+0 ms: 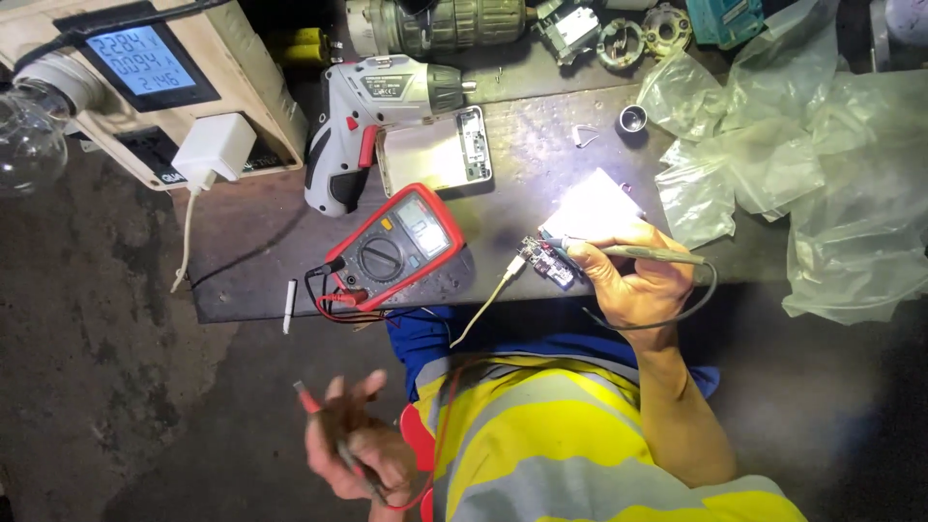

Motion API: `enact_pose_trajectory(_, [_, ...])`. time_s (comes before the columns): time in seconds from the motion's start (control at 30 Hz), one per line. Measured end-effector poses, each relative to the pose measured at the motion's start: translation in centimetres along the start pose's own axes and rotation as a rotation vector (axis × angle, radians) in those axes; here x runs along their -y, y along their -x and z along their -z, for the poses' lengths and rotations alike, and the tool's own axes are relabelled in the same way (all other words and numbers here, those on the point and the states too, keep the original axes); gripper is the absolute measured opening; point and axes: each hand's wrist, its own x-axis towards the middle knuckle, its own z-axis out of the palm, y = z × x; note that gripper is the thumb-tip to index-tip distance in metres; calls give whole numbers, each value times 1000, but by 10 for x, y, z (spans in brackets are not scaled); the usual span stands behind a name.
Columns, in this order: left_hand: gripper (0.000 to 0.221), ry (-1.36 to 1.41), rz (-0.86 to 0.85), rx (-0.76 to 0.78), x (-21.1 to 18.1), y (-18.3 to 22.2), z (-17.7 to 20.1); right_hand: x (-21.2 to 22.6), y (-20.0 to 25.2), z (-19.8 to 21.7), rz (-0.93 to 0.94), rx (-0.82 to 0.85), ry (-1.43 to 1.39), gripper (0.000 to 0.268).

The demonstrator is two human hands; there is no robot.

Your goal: Using a multimeter to test electrical components on a circuit board for diagnostic purposes.

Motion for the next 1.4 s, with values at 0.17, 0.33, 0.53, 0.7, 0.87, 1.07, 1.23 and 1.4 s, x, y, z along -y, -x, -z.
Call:
enact_pose_trajectory(0.17, [42, 32, 137, 300, -37, -32, -40, -4, 3, -5, -16, -50, -58, 20])
enact_pose_trajectory(0.33, [34, 106, -79, 504, -24, -31, -61, -6, 3, -3, 34, -17, -47, 16])
enact_pose_trajectory(0.53, [35, 64, -20, 509, -34, -46, -74, -3, 0, -1, 24, 2, -17, 18])
enact_pose_trajectory(0.7, [34, 100, -26, 519, -31, -53, -79, -3, 0, 0, 25, 1, -37, 18])
enact_pose_trajectory(0.87, [33, 261, -86, 372, -26, -64, -95, 6, -11, -2, 66, -9, -162, 20])
enact_pose_trajectory(1.07, [30, 301, -41, 417, -28, -64, -105, 4, -11, -1, 45, -21, -141, 21])
enact_pose_trajectory(1.23, [31, 300, -22, 409, -35, -73, -112, 2, -11, -1, 80, -24, -180, 19])
enact_pose_trajectory(1.4, [27, 308, -13, 397, -43, -86, -113, -13, 0, -3, 91, -21, -173, 19])
